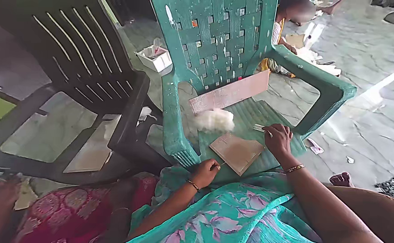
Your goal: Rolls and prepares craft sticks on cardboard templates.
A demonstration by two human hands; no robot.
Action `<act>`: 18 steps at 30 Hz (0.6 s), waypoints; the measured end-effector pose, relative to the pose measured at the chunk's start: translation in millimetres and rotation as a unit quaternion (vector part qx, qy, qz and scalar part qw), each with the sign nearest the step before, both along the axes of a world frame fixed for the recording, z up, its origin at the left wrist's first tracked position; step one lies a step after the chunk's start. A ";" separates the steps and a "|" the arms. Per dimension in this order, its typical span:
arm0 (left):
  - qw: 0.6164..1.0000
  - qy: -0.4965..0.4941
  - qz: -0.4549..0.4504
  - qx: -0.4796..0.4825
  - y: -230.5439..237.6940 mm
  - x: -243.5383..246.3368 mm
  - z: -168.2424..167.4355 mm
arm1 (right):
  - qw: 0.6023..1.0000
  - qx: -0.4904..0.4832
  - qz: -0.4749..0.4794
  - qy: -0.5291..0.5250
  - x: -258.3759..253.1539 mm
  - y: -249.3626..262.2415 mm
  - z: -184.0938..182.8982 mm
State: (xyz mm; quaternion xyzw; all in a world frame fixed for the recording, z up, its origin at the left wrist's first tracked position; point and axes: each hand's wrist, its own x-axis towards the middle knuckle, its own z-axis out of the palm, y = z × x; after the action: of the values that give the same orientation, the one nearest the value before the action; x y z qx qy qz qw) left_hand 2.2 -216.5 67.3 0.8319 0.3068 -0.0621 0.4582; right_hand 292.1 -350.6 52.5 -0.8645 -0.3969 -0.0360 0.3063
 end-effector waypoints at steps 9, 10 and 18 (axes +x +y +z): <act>0.999 -0.034 -0.029 -0.018 3.9 -5.8 -2.9 | 0.986 -0.040 0.161 0.007 -27.5 98.0 9.7; 0.999 -0.039 -0.031 -0.020 4.1 -6.0 -2.5 | 0.983 -0.062 0.170 0.004 -30.0 107.0 7.5; 0.998 -0.035 -0.037 -0.025 4.6 -6.4 2.0 | 0.984 -0.107 0.137 0.044 -39.6 120.4 5.7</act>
State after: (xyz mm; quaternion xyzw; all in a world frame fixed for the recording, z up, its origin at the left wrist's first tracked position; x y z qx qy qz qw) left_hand -4.2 -211.9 69.2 0.8326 0.2578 -0.0582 0.4868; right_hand 252.5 -230.2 58.2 -0.8304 -0.4995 0.0871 0.2308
